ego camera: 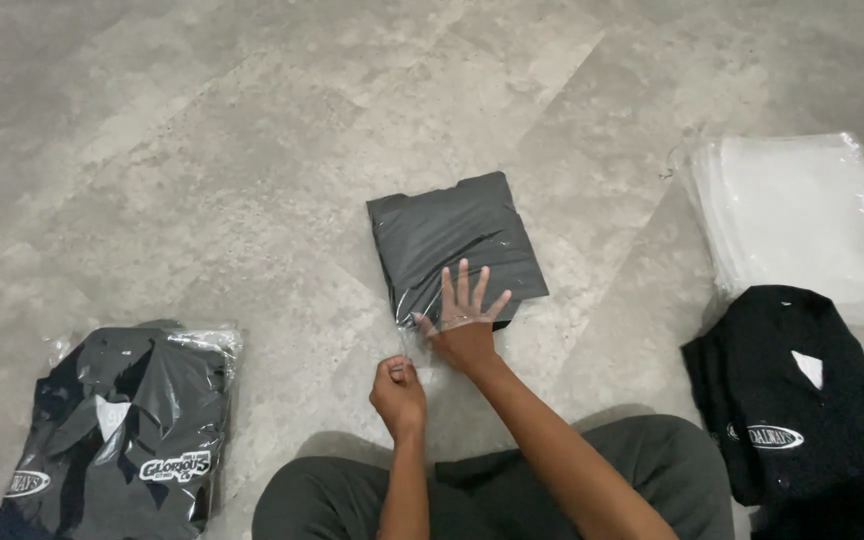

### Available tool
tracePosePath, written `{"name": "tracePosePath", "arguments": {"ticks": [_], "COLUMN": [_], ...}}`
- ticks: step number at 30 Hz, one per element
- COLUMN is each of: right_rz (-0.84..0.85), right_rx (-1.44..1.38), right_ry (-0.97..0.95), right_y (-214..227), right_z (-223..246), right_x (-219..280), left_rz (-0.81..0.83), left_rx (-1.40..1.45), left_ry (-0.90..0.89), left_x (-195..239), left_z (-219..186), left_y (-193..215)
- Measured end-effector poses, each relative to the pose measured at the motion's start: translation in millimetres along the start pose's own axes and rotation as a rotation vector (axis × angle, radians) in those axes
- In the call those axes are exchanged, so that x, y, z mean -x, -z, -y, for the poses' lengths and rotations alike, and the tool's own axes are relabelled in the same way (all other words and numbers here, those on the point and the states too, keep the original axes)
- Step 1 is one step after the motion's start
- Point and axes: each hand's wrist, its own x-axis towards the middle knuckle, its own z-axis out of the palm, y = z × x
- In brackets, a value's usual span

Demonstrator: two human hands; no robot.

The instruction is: The person sits on the floor and folds black polo shirts. They place each folded shirt into a clear plastic bag, smooth the packaging, and set it aside. The process is repeated for multiple shirts.

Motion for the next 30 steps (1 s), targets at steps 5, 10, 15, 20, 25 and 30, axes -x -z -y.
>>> {"name": "tracePosePath", "arguments": {"ticks": [5,10,15,20,25,30], "right_rz": [-0.227,-0.119,-0.952,-0.193,-0.166,-0.334], "right_rx": [0.108,0.092,-0.029,-0.006,-0.007,-0.353], "right_ry": [-0.009,-0.034,0.103,0.124,0.134,-0.087], "right_y": [-13,-3,-68,-13,3,-10], "right_z": [12,13,-10,-54,-98,-159], "right_x": [-4,-8,-24,41,78,74], "left_rz": [-0.047,-0.06,-0.017,0.054,0.046,0.007], "left_rx": [0.008,0.015,0.034,0.007,-0.033,0.008], "left_ry": [0.002,-0.057,-0.071,-0.029,0.002,-0.003], "left_x": [-2,0,2,-1,-6,-18], "left_z": [7,6,6,12,11,27], "left_y": [-6,-5,3,0,6,-1]}}
